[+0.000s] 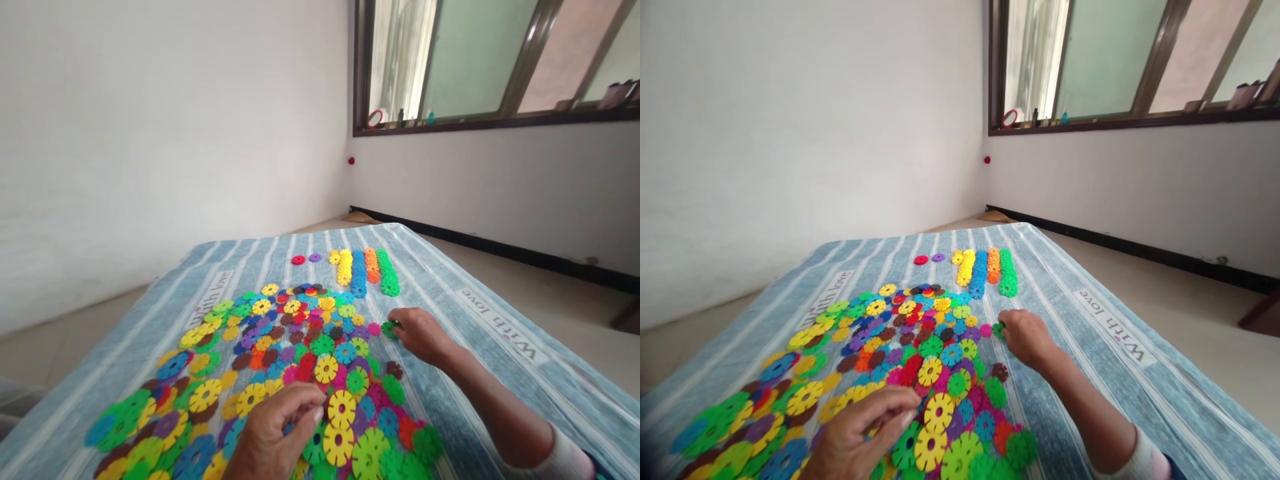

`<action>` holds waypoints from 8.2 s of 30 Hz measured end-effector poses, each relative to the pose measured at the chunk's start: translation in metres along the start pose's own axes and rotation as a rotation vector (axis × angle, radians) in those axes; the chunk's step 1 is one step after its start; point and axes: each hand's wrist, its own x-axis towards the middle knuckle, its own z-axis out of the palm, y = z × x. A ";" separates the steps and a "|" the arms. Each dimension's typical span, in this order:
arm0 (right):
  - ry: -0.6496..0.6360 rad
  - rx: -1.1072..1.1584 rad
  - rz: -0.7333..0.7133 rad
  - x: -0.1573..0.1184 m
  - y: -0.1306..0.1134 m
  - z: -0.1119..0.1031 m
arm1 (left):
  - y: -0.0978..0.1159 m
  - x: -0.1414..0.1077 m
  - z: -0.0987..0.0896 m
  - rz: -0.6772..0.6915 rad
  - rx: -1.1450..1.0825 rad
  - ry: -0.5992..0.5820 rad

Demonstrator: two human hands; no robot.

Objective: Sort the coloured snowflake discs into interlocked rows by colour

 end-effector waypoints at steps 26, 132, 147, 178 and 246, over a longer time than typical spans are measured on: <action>0.147 0.115 0.129 0.076 0.057 0.015 | -0.001 0.002 -0.003 0.158 0.149 -0.039; 0.347 -0.256 0.308 0.041 0.013 0.041 | -0.006 0.000 -0.006 0.006 0.123 -0.138; 0.361 -0.274 -0.145 -0.015 0.011 0.066 | -0.008 0.027 -0.005 -0.010 0.303 -0.147; 0.313 -0.257 -0.169 -0.013 0.015 0.062 | -0.007 0.034 0.017 0.027 0.468 -0.126; 0.349 -0.282 -0.205 -0.017 0.016 0.051 | 0.046 0.022 0.007 -0.176 0.444 -0.679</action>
